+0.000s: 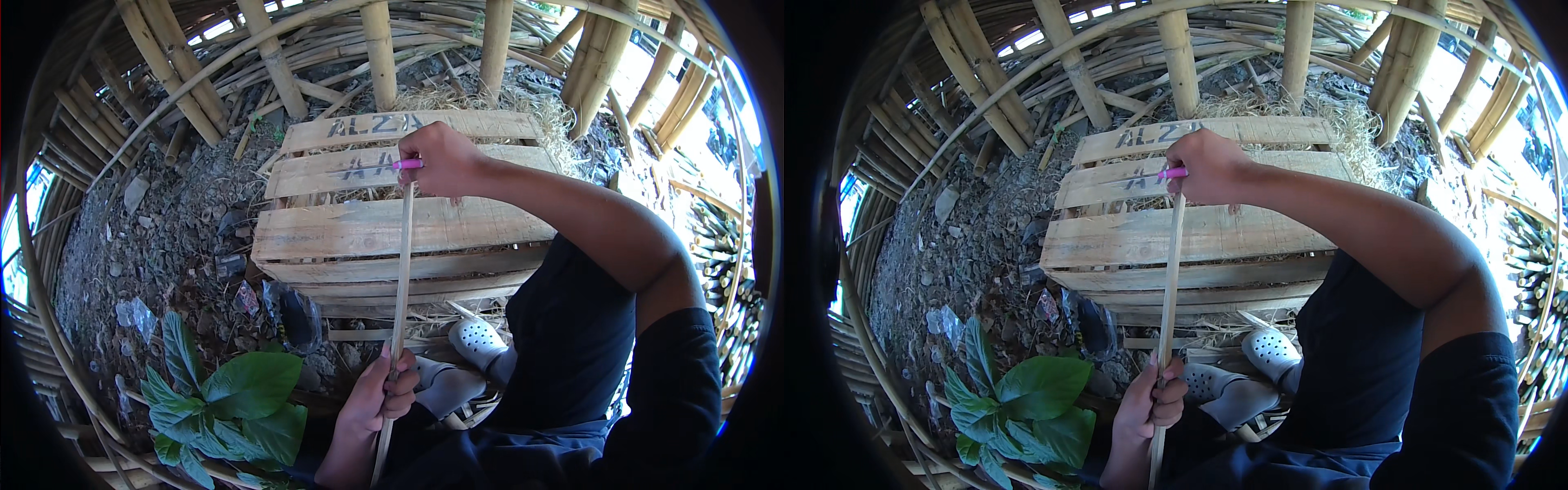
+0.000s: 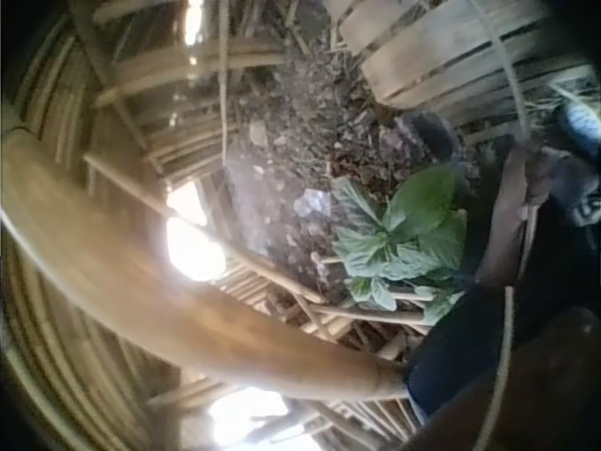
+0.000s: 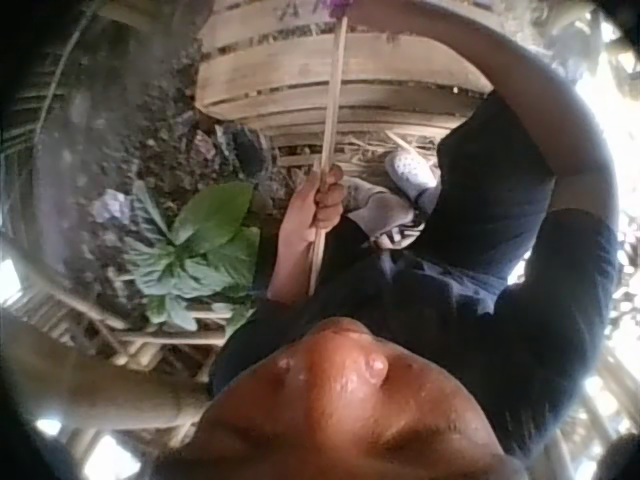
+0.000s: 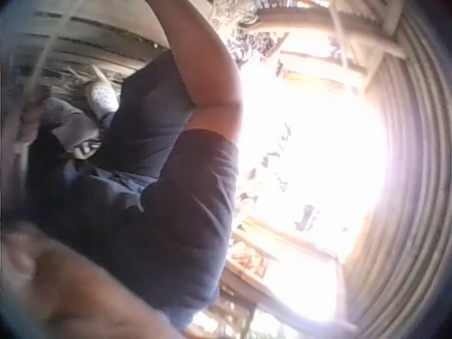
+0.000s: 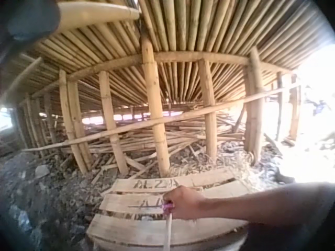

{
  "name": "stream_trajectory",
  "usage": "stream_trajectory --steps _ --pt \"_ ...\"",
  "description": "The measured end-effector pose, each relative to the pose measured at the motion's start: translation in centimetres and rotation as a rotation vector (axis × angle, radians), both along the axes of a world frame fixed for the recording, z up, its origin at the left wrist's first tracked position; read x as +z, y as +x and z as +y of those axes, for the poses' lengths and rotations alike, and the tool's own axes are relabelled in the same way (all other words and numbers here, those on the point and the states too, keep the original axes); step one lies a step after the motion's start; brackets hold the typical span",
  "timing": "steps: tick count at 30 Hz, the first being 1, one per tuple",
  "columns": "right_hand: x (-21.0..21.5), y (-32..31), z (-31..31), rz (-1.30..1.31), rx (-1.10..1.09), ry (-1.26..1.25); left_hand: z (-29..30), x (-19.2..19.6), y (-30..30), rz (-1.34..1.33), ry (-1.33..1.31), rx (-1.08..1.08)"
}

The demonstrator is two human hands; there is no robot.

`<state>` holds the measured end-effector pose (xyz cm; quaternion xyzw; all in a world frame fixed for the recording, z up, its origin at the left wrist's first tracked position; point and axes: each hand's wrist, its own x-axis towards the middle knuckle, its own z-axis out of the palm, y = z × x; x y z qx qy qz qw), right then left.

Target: The person holds a wooden stick with one hand and scrapes along its surface with a knife.

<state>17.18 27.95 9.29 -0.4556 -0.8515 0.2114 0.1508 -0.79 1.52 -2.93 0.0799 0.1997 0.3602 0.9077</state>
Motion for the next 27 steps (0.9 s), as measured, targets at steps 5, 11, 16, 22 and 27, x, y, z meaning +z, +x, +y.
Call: stream_trajectory --steps 5,11,16,22,27 --pt "-0.7 0.3 1.0 0.072 0.045 0.09 0.0 0.1 0.0 -0.007 0.0 -0.003" --pt "-0.5 0.1 1.0 0.146 -0.024 0.0 -0.1 0.2 0.0 0.009 -0.004 0.004" --pt "0.2 0.1 0.9 0.163 -0.105 -0.111 0.0 0.3 0.0 0.017 -0.003 -0.001" --pt "-0.5 0.2 1.9 0.262 -0.257 -0.268 -0.1 0.5 -0.1 0.019 0.016 -0.009" --pt "-0.4 0.5 2.2 0.359 -0.338 -0.476 -0.1 0.5 0.0 0.015 0.023 -0.01"
